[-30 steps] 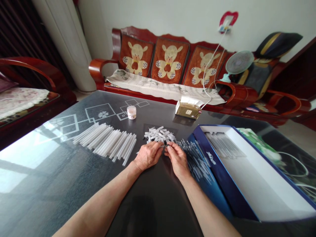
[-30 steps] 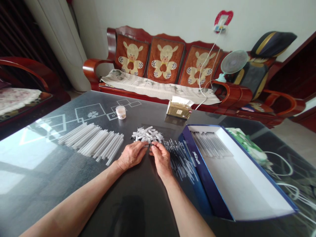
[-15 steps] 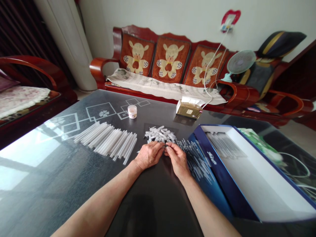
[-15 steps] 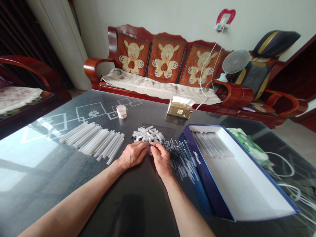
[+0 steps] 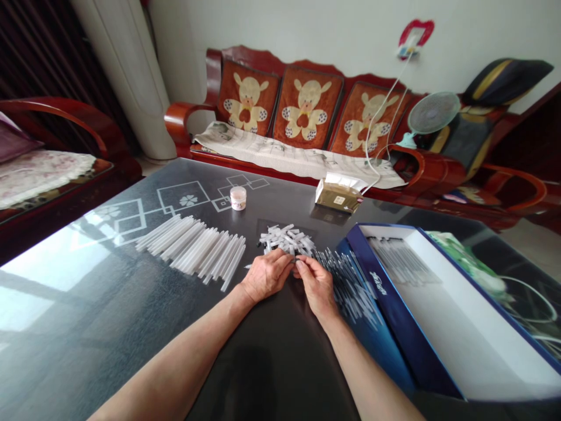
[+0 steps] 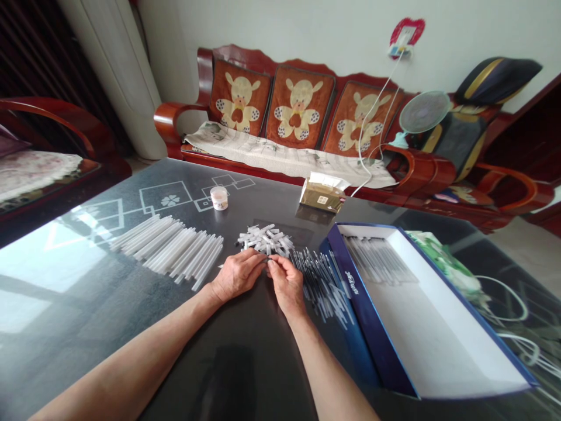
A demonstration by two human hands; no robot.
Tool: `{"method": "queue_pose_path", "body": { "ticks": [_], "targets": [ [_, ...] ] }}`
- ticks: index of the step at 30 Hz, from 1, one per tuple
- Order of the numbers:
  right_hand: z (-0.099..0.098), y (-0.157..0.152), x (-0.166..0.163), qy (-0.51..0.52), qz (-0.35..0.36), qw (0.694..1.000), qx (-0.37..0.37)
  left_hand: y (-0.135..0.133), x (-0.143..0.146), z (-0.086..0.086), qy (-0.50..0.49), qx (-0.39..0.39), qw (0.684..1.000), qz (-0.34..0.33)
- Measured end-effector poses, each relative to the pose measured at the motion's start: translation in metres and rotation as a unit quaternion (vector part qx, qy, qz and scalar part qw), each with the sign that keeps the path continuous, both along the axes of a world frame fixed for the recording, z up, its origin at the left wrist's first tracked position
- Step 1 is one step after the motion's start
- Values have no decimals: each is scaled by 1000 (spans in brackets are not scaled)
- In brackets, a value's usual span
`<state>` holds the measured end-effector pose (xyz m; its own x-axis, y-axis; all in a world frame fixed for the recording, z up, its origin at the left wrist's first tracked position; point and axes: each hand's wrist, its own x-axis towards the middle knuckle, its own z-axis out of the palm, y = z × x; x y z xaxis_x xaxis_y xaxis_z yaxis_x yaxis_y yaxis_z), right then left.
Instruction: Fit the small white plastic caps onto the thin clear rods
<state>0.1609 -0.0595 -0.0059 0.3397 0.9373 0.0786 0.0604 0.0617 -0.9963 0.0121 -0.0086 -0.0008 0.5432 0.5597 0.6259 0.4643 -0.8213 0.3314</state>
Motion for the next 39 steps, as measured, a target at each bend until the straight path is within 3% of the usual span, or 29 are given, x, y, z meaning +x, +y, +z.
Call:
{"method": "queue_pose_path", "body": {
  "ticks": [6, 15, 25, 33, 39],
  "targets": [
    [8, -3, -3, -36, -9, 999, -23, 1, 0, 4, 13, 62, 998, 2],
    [2, -4, 1, -24, 34, 999, 22, 2, 0, 2, 17, 49, 999, 2],
    [12, -3, -5, -81, -5, 997, 0, 1, 0, 2, 19, 37, 999, -12],
    [3, -4, 0, -44, 23, 999, 17, 2, 0, 1, 16, 42, 999, -5],
    [6, -2, -3, -64, -8, 998, 6, -1, 0, 5, 40, 51, 998, -16]
  ]
}}
